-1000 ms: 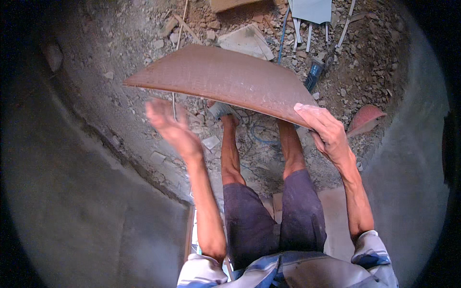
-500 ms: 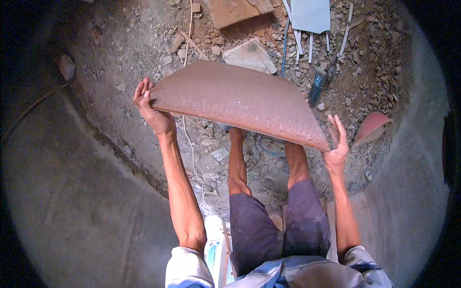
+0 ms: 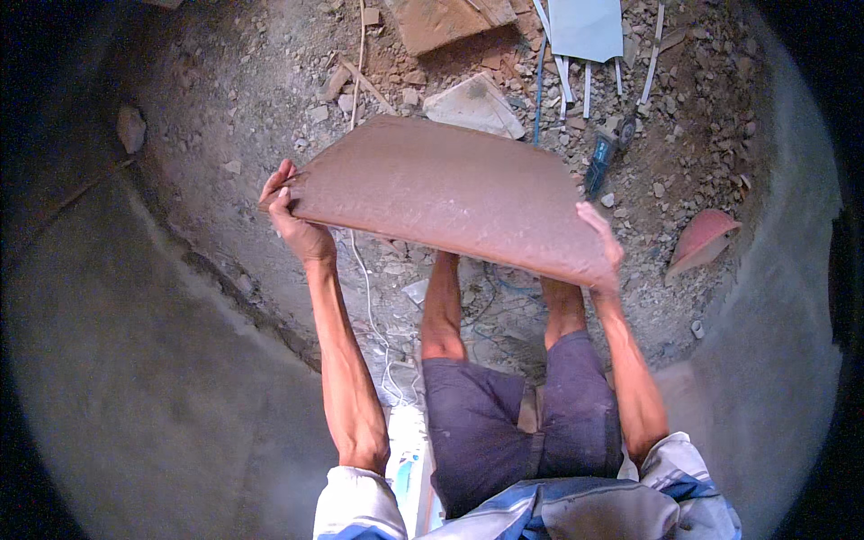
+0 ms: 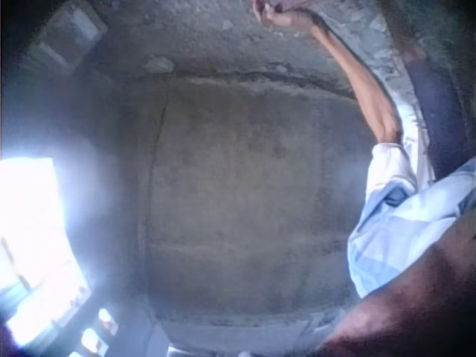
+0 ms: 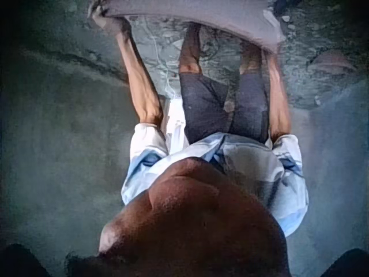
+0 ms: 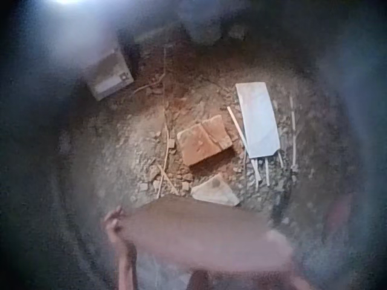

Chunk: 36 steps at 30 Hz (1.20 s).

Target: The person measures a wall section using a tape measure, wipes a tile with a cloth, marks a line on the tile using a straightedge and pen, and then cuts the tile along the marked line using an angle grinder.

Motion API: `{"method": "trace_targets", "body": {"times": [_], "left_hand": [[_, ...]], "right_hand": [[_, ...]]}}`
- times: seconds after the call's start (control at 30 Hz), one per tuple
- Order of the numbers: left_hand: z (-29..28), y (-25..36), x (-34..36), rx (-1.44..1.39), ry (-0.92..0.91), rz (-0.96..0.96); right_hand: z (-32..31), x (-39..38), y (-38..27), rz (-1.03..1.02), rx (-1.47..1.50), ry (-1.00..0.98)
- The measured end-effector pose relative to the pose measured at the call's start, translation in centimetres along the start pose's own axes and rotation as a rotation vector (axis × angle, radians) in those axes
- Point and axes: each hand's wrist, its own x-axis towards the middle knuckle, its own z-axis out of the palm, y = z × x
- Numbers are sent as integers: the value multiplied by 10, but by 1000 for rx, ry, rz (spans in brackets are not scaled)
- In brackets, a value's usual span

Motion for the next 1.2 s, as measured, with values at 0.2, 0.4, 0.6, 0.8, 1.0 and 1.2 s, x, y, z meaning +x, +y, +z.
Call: {"method": "trace_targets", "body": {"times": [0.2,0.4,0.6,0.8,1.0,1.2], "left_hand": [[22,10,38,87,74,-184],[19,12,71,249,44,-179],[-8,-27,118,196,-181,207],[61,-52,190,389,-171,315],[98,-82,261,606,-171,106],[80,-186,321,797,-181,-59]], "right_hand": [[-4,57,59,59,249,91],[10,120,11,40,-103,224],[45,169,4,-57,-98,411],[14,291,71,-60,-273,290],[36,393,54,64,-354,120],[59,471,149,94,-248,-244]]}}
